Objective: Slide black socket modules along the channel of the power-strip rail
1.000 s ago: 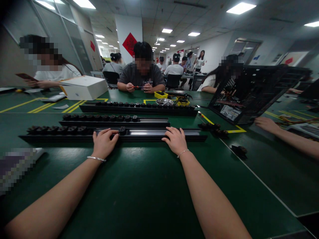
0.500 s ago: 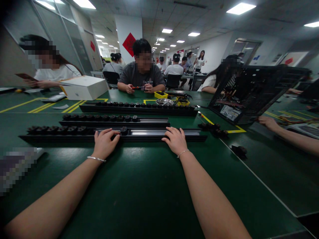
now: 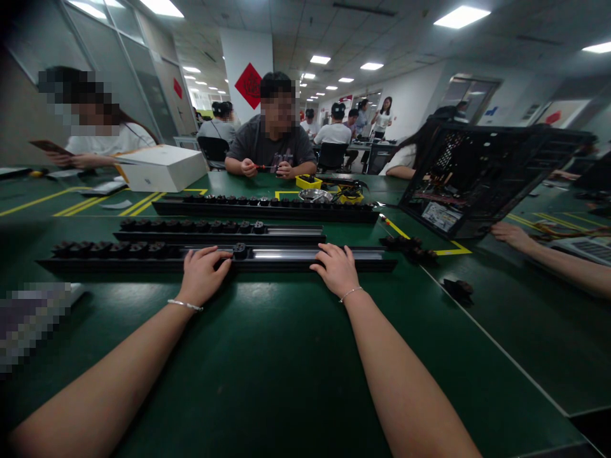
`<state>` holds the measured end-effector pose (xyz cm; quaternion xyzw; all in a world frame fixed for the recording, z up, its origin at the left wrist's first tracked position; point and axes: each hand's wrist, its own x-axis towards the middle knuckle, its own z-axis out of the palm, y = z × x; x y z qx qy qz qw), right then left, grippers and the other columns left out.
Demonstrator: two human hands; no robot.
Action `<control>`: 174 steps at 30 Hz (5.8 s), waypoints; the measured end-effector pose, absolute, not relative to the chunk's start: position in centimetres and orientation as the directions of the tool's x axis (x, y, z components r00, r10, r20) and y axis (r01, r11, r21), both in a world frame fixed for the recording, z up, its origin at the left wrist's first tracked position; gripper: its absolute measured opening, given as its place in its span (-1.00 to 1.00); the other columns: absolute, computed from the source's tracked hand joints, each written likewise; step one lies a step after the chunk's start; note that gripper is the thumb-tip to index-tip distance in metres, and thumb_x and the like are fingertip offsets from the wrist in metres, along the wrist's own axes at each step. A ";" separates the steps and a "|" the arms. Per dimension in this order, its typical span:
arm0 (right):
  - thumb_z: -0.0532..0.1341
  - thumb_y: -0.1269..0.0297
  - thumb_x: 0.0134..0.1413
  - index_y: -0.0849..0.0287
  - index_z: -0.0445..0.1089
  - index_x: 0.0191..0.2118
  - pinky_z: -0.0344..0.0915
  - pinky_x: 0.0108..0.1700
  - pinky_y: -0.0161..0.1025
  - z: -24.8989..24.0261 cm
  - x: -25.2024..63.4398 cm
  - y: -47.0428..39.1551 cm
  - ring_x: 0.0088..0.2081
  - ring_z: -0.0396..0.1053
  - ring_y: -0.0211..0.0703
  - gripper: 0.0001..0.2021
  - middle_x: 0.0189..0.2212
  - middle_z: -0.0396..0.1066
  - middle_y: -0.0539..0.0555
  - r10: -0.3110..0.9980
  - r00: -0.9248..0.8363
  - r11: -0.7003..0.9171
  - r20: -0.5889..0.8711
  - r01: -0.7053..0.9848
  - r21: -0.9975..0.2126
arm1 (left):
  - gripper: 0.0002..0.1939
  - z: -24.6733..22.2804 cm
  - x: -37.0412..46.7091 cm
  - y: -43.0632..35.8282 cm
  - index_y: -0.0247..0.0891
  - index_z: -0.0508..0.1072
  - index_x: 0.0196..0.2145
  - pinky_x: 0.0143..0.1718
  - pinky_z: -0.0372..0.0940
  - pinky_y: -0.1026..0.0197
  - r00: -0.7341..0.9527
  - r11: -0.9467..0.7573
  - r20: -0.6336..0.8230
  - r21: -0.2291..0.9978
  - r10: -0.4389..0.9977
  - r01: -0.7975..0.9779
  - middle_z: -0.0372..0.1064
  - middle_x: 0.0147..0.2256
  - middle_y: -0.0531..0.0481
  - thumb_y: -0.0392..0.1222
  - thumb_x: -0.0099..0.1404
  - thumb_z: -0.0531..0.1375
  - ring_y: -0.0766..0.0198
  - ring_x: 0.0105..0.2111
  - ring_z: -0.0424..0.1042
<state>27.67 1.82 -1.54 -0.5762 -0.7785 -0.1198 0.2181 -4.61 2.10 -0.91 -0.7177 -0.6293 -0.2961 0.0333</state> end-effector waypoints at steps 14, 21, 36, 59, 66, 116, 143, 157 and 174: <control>0.07 0.07 0.16 0.05 0.40 -0.27 -0.05 0.15 0.20 -1.7 27.7 1.9 0.12 0.19 0.01 -0.77 0.08 0.31 0.06 0.844 -0.242 0.313 0.479 0.947 -0.074 | -0.71 -0.8 -4.4 1.9 -0.10 0.49 -0.17 0.19 -0.07 -0.10 0.089 -0.262 0.483 0.304 0.871 0.916 0.47 -0.12 -0.04 -0.09 0.23 0.04 0.12 0.09 0.25; 0.07 0.07 0.16 0.04 0.40 -0.27 -0.04 0.14 0.21 -1.7 27.8 2.0 0.12 0.19 0.02 -0.77 0.08 0.31 0.07 0.840 -0.249 0.322 0.483 0.944 -0.073 | -0.71 -0.8 -4.5 1.9 -0.09 0.48 -0.16 0.19 -0.07 -0.10 0.102 -0.270 0.477 0.298 0.873 0.915 0.47 -0.11 -0.03 -0.08 0.23 0.04 0.12 0.09 0.24; 0.09 0.08 0.14 0.03 0.41 -0.27 -0.02 0.15 0.19 -1.5 27.7 1.8 0.12 0.19 0.01 -0.78 0.08 0.32 0.05 0.846 -0.241 0.303 0.475 0.951 -0.055 | -0.71 -0.9 -4.5 1.9 -0.06 0.47 -0.15 0.20 -0.11 -0.13 0.118 -0.275 0.461 0.288 0.879 0.917 0.46 -0.09 0.00 -0.07 0.24 0.04 0.11 0.12 0.21; 0.08 0.09 0.15 0.03 0.41 -0.26 -0.02 0.14 0.19 -1.6 27.6 1.8 0.12 0.20 0.00 -0.78 0.08 0.32 0.06 0.844 -0.239 0.306 0.480 0.950 -0.066 | -0.69 -1.0 -4.3 1.9 -0.07 0.43 -0.10 0.20 -0.10 -0.11 0.203 -0.338 0.448 0.244 0.871 0.909 0.44 -0.05 0.00 -0.08 0.24 0.04 0.12 0.15 0.17; 0.07 0.09 0.17 0.04 0.40 -0.28 -0.02 0.14 0.18 -1.6 27.6 1.9 0.12 0.19 0.01 -0.77 0.08 0.32 0.06 0.842 -0.244 0.309 0.482 0.949 -0.060 | -0.68 -1.0 -4.3 1.8 -0.04 0.40 -0.07 0.20 -0.15 -0.16 0.226 -0.354 0.431 0.244 0.874 0.903 0.43 -0.03 0.02 -0.07 0.25 0.03 0.11 0.12 0.21; 0.05 0.31 0.11 0.19 0.38 -0.06 0.15 0.10 -0.06 -0.4 22.7 0.4 0.01 0.31 -0.08 -0.70 -0.05 0.42 0.15 0.782 -0.357 0.492 0.511 0.856 -0.155 | -0.58 -0.9 -4.0 1.5 0.02 0.27 0.06 0.21 -0.43 -0.30 0.325 -0.415 0.355 0.215 0.876 0.884 0.41 -0.01 0.05 -0.04 0.23 0.06 0.08 0.02 0.29; 0.00 0.39 0.06 -0.05 0.26 0.09 -0.20 0.20 0.17 -0.3 15.6 0.3 0.04 0.22 -0.07 -0.54 0.04 0.34 0.04 0.885 -0.294 0.371 0.361 0.913 -0.167 | -0.48 -1.2 -3.7 1.5 -0.01 0.21 0.13 0.21 -0.38 -0.26 0.328 -0.409 0.370 0.168 0.869 0.897 0.38 0.01 0.00 -0.04 0.19 0.08 0.02 0.04 0.26; 0.01 0.38 0.07 0.03 0.27 0.08 -0.17 0.21 0.05 -1.1 16.2 0.5 0.04 0.23 -0.09 -0.57 0.04 0.35 0.06 0.852 -0.317 0.409 0.417 0.900 -0.152 | -0.55 -1.2 -3.7 1.5 -0.04 0.27 0.06 0.21 -0.33 -0.20 0.332 -0.418 0.386 0.161 0.860 0.894 0.40 -0.02 0.01 -0.05 0.20 0.06 0.04 0.02 0.27; 0.03 0.38 0.06 0.06 0.28 0.07 -0.14 0.22 0.01 -1.2 16.5 0.5 0.07 0.20 -0.09 -0.58 0.06 0.33 0.08 0.842 -0.310 0.407 0.442 0.902 -0.143 | -0.56 -1.5 -3.9 1.7 -0.02 0.27 0.06 0.22 -0.32 -0.20 0.333 -0.417 0.377 0.168 0.864 0.893 0.39 0.00 0.03 -0.05 0.21 0.06 0.06 0.03 0.27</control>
